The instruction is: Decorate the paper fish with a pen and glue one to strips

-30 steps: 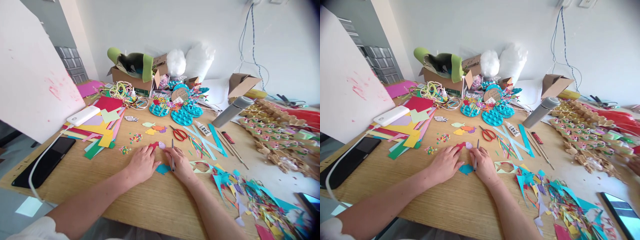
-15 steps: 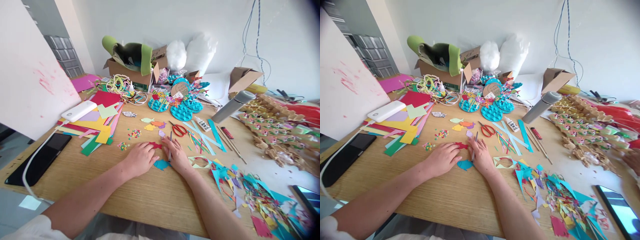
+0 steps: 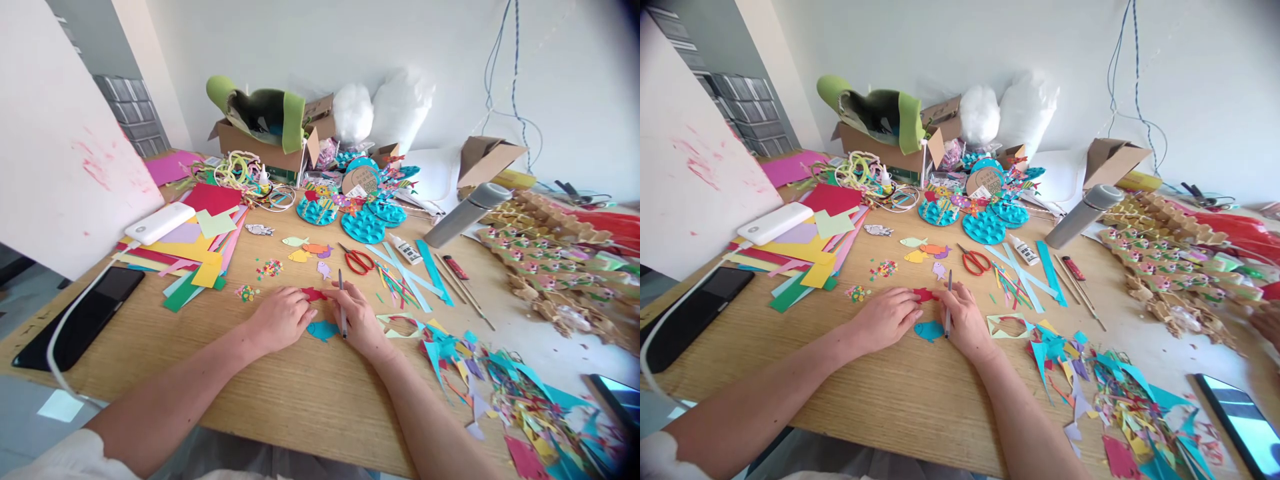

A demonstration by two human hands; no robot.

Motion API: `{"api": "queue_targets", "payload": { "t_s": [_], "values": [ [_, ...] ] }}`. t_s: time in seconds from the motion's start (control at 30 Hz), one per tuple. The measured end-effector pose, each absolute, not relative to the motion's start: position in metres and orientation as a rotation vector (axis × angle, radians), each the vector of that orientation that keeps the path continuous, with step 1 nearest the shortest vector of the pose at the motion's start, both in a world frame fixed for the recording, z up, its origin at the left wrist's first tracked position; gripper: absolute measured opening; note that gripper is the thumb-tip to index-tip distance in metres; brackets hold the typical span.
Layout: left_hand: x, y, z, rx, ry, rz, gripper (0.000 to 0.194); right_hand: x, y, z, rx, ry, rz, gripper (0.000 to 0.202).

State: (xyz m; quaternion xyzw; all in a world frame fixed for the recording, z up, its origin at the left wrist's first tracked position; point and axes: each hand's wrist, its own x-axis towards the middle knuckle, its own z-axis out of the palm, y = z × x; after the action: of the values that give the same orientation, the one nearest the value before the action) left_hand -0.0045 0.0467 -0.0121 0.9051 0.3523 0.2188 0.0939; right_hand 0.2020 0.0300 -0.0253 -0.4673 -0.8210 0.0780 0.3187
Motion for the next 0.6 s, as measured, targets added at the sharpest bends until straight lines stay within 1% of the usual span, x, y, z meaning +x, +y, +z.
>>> {"api": "queue_targets", "payload": {
  "t_s": [0.1, 0.23, 0.3, 0.4, 0.47, 0.5, 0.53, 0.6],
  "values": [
    [-0.005, 0.046, -0.013, 2.684, 1.035, 0.66, 0.024, 0.197, 0.031, -0.025, -1.218, -2.214, 0.217, 0.046],
    [-0.005, 0.044, -0.014, 2.693, 1.036, 0.634, 0.024, 0.194, 0.033, -0.025, -1.177, -2.269, 0.237, 0.039],
    [-0.005, 0.045, -0.01, 2.671, 1.048, 0.641, 0.025, 0.197, 0.032, -0.022, -1.183, -2.149, 0.233, 0.034],
    [-0.005, 0.046, 0.008, 2.616, 0.996, 0.738, 0.022, 0.204, 0.029, -0.015, -1.257, -1.892, 0.183, 0.025],
    [-0.005, 0.039, 0.023, 2.481, 0.781, 0.759, 0.023, 0.207, 0.027, -0.011, -1.313, -1.789, 0.157, 0.021],
    [-0.005, 0.03, 0.027, 2.365, 0.61, 0.753, 0.026, 0.209, 0.026, -0.01, -1.334, -1.766, 0.151, 0.02],
    [-0.005, 0.015, 0.028, 2.265, 0.467, 0.655, 0.034, 0.209, 0.025, -0.009, -1.347, -1.753, 0.147, 0.02],
    [-0.002, -0.032, 0.018, 2.298, 0.338, 0.468, 0.049, 0.209, 0.023, -0.008, -1.352, -1.741, 0.135, 0.02]
  ]
}}
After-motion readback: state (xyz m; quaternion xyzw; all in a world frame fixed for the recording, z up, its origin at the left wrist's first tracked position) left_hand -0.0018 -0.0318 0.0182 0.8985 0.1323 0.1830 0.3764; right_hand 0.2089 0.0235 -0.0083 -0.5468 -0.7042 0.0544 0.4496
